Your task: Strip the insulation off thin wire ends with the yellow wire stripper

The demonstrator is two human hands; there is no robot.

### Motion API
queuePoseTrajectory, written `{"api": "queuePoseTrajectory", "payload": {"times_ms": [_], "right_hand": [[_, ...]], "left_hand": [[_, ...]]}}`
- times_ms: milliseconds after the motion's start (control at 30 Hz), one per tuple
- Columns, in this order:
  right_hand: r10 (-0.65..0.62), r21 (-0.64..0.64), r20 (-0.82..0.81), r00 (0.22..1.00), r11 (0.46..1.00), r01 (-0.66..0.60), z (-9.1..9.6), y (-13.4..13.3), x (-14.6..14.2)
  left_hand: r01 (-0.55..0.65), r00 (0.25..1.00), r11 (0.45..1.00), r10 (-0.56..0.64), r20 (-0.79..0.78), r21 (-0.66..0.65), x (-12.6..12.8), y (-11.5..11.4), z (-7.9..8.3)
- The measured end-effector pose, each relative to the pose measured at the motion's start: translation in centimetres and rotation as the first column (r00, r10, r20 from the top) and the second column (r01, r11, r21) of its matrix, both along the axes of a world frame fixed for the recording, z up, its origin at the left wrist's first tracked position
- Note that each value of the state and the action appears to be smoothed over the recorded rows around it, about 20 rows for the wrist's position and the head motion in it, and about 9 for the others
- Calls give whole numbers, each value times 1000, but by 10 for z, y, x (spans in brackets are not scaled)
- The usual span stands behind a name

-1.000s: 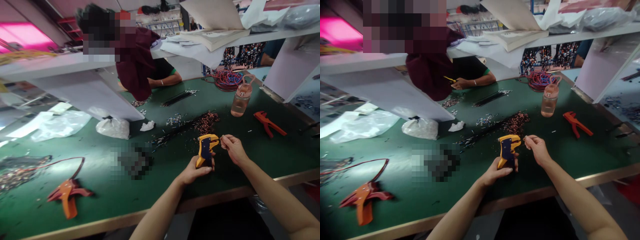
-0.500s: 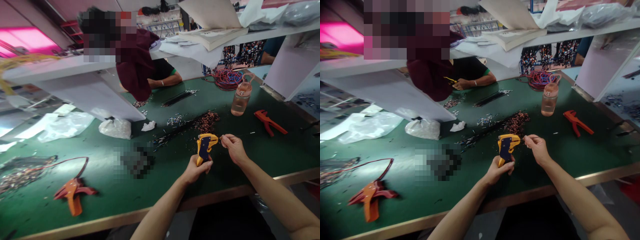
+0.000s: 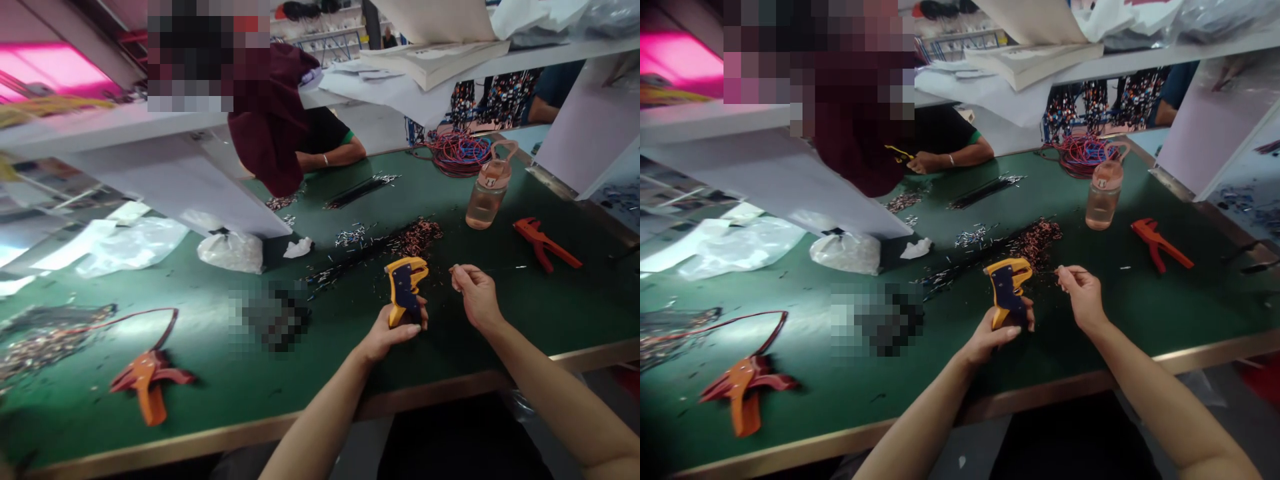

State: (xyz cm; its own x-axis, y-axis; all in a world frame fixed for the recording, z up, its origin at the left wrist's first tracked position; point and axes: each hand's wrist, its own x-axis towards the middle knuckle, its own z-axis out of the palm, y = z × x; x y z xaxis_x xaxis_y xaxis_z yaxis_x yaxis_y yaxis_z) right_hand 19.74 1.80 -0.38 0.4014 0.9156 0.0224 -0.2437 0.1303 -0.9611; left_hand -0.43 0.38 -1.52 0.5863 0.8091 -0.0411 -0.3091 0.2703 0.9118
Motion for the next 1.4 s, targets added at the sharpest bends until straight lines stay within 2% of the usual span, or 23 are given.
{"api": "queuePoseTrajectory", "payload": {"times_ms": [167, 400, 600, 933, 1033, 1133, 1300, 1400], "right_hand": [[46, -2, -4, 999, 999, -46, 2, -1, -1], [101, -30, 45, 994, 995, -100, 4, -3, -2], [150, -32, 40, 988, 988, -149, 4, -4, -2], [155, -9, 73, 985, 988, -155, 6, -4, -1], [143, -7, 98, 985, 990, -143, 6, -4, -2], [117, -21, 97, 988, 993, -115, 6, -5, -3], [57, -12, 110, 992, 998, -57, 6, -4, -4], [-2, -10, 128, 992, 1000, 3, 6, -3, -2]], "left_hand": [[80, 995, 997, -81, -54, -21, 0, -4, 3], [91, 993, 996, -93, -78, -24, 1, -5, 8], [71, 987, 997, -72, -147, -13, 2, -7, 11], [40, 954, 998, -27, -299, 39, 6, -9, 17], [-27, 943, 998, 44, -331, 54, 11, -11, 18], [-126, 940, 991, 135, -315, 48, 15, -11, 14], [-88, 985, 996, 86, -147, -7, 14, -8, 6], [-149, 989, 988, 148, -17, -32, 9, -4, 4]]}}
